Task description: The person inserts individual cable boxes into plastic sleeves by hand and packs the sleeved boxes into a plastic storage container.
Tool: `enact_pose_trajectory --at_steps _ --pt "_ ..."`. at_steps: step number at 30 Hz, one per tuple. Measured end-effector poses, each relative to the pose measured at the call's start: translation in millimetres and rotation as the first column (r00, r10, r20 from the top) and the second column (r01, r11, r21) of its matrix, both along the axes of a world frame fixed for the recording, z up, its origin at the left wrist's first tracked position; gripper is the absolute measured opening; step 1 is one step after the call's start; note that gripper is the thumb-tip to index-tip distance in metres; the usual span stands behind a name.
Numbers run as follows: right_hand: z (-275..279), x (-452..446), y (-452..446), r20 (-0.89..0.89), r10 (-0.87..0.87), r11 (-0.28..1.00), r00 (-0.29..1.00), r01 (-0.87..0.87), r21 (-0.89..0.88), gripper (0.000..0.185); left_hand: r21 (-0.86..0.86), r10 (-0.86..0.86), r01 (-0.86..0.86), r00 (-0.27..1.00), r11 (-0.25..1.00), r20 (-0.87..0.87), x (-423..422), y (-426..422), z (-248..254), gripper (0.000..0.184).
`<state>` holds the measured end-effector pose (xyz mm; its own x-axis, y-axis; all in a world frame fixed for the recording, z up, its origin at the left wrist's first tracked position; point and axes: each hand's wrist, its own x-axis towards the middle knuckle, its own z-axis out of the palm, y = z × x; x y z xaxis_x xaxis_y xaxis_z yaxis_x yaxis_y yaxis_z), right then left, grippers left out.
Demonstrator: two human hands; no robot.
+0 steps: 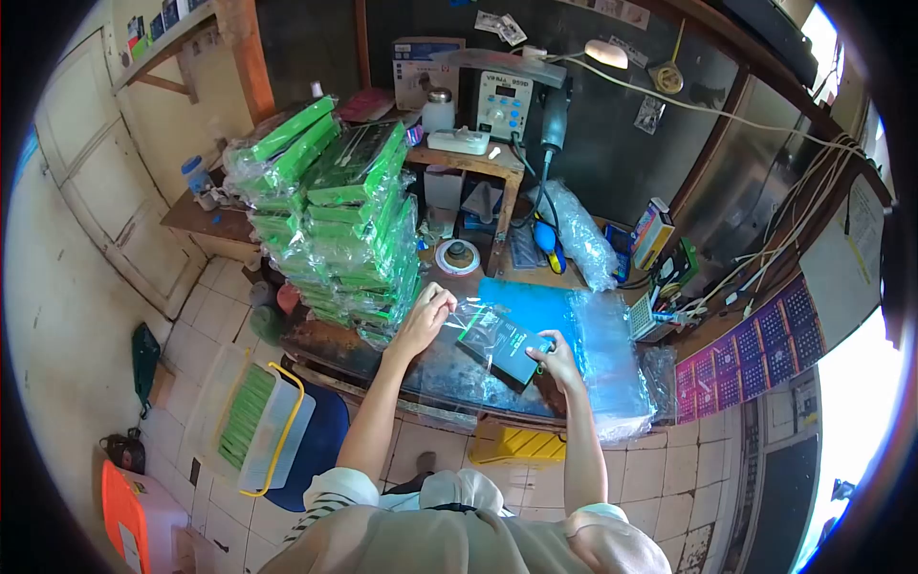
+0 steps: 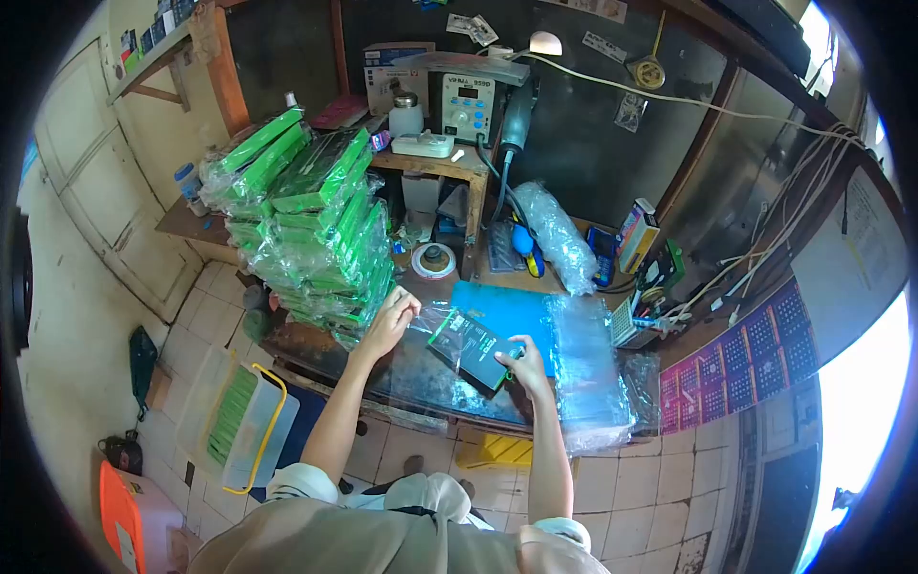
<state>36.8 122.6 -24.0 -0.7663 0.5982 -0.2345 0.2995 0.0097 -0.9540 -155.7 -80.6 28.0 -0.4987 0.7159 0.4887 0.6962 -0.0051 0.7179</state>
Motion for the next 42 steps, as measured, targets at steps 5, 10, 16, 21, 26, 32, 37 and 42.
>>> enact_pose_trajectory --at_steps 5,10,16,21,26,32,37,42 --pt "-9.9 9.8 15.7 -0.222 -0.244 0.903 0.944 0.137 -0.408 0.03 0.025 -0.024 0.025 0.999 0.999 -0.031 -2.2 10.3 4.6 0.002" --pt "29.0 20.0 8.8 -0.422 -0.427 0.757 0.8 0.061 -0.651 0.023 0.057 -0.067 0.067 0.998 0.996 -0.011 -1.6 22.1 14.3 0.001" --pt "46.7 18.1 21.0 -0.568 -0.508 0.854 0.648 0.29 -0.432 0.04 -0.042 -0.192 0.187 0.959 0.981 -0.209 5.6 27.5 31.3 0.005" --pt "79.1 7.8 23.7 -0.655 -0.488 0.87 0.577 0.381 -0.313 0.042 -0.144 -0.262 0.232 0.934 0.962 -0.244 11.9 34.5 43.0 0.006" --pt "94.9 4.5 25.6 -0.685 -0.273 0.94 0.675 0.338 -0.041 0.039 -0.066 -0.22 0.209 0.93 0.976 -0.294 15.6 39.3 38.7 0.006" --pt "97.4 4.1 19.4 -0.591 -0.14 0.975 0.795 0.215 0.058 0.045 0.051 -0.163 0.165 0.985 0.985 -0.051 21.8 48.7 8.3 0.014" --pt "93.6 1.7 20.0 -0.578 -0.128 0.977 0.806 0.202 0.066 0.042 -0.012 -0.097 0.101 0.975 0.995 0.202 27.9 50.8 8.8 0.029" --pt "89.6 0.1 20.3 -0.55 -0.104 0.984 0.829 0.166 0.064 0.044 -0.016 -0.128 0.135 0.966 0.991 0.226 27.4 55.5 11.8 0.034"
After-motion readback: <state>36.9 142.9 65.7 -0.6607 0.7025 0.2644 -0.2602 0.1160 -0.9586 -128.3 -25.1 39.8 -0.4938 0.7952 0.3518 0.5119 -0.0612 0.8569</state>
